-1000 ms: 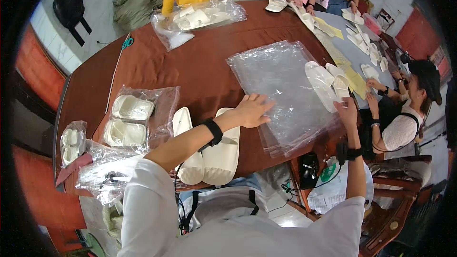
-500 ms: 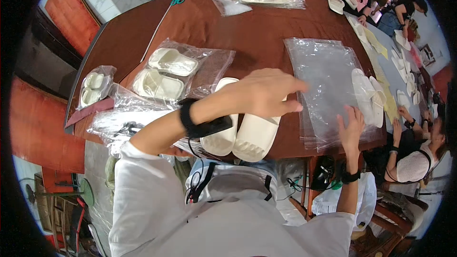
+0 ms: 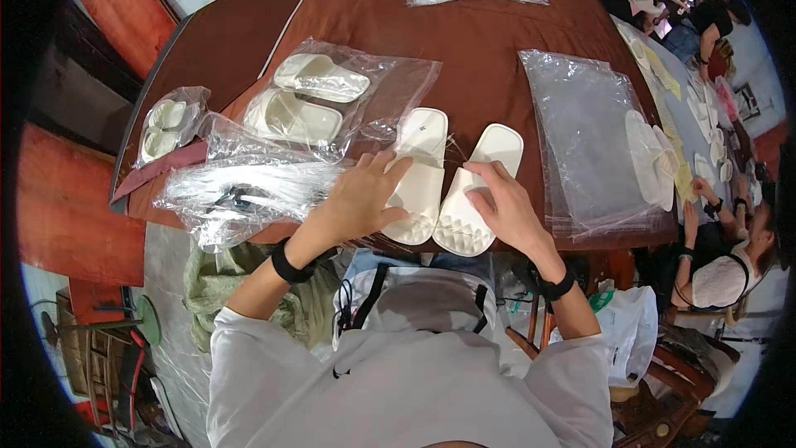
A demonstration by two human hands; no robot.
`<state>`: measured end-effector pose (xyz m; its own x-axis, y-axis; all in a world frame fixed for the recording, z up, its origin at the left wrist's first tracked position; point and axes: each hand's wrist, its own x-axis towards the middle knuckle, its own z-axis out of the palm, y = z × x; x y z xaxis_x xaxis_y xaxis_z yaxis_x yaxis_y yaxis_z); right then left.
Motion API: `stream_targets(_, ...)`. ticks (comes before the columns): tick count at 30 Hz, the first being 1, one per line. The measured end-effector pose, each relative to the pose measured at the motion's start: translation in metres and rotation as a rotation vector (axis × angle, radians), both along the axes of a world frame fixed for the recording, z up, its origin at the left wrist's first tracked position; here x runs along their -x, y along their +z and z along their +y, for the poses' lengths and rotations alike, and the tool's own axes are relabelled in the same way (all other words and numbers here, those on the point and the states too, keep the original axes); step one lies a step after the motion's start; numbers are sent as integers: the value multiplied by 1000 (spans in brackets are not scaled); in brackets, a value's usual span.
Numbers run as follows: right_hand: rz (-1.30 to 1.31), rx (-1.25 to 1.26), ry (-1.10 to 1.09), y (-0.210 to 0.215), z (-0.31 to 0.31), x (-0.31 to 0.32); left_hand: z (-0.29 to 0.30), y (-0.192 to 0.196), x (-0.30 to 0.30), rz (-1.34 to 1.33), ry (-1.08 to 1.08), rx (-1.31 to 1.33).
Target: The person is assembling and packaging slippers in a workshop setting.
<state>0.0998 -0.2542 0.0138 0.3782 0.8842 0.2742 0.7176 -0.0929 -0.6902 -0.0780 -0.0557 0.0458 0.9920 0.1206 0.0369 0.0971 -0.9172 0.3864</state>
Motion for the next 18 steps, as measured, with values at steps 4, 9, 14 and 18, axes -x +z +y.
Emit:
stream_targets(4,118,95,12,1,5,-3,-5,-18,2,-19,60,28)
stream_targets(9,229,65,117,0,4,-14,-14,-28,-1,-105,83,65)
stream_targets(14,266,115,129,4,4,-28,-32,-26,-6,-76,107,86)
stream_targets(18,245,133,-20,9,18,-39,-32,-23,-9,-67,111,106)
